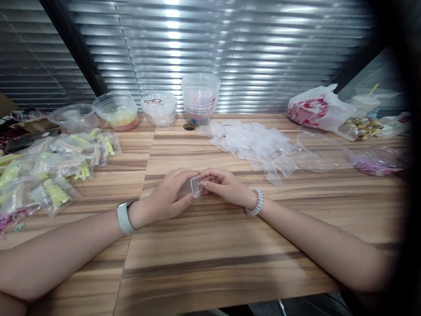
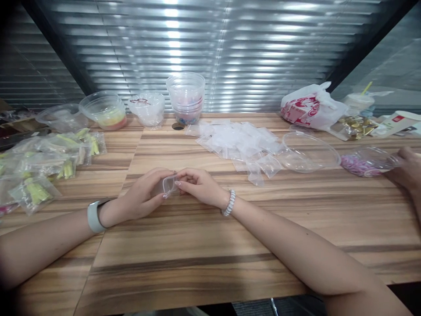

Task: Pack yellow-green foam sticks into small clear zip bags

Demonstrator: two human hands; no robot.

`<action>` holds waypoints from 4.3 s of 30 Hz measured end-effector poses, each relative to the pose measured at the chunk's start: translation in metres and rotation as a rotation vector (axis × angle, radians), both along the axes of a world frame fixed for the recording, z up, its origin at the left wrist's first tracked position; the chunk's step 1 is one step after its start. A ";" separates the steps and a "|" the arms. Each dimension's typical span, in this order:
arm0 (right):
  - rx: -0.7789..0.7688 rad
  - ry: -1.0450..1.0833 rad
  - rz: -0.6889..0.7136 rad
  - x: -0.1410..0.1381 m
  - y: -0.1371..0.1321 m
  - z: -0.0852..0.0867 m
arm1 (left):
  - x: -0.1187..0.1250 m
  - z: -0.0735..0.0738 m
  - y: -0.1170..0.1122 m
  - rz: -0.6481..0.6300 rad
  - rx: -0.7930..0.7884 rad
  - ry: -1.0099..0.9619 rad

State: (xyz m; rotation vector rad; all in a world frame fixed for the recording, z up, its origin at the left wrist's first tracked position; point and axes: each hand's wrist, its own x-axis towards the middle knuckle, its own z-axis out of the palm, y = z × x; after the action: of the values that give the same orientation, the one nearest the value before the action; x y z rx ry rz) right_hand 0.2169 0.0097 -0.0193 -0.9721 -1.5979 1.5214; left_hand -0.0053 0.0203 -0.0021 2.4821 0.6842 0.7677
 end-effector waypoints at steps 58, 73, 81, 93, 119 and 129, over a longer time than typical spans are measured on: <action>0.016 -0.016 0.003 0.000 0.000 0.001 | 0.000 -0.001 0.000 -0.003 0.020 -0.002; 0.056 -0.036 0.009 0.001 0.002 -0.005 | 0.000 0.001 -0.001 0.017 -0.008 0.022; -0.028 0.020 0.002 -0.002 -0.002 0.008 | 0.000 0.001 -0.001 0.010 -0.015 0.023; -0.036 0.032 0.005 -0.003 -0.002 0.008 | -0.001 0.000 0.000 0.007 -0.009 0.023; -0.003 0.017 0.000 -0.001 -0.001 0.004 | 0.000 0.000 0.000 0.016 -0.003 0.023; 0.087 -0.045 0.015 0.001 0.003 -0.006 | 0.000 0.004 -0.002 0.023 -0.028 0.039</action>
State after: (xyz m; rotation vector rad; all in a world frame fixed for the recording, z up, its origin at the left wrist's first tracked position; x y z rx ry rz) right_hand 0.2182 0.0123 -0.0248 -0.9539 -1.6919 1.4360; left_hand -0.0049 0.0187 0.0019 2.4745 0.7337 0.7146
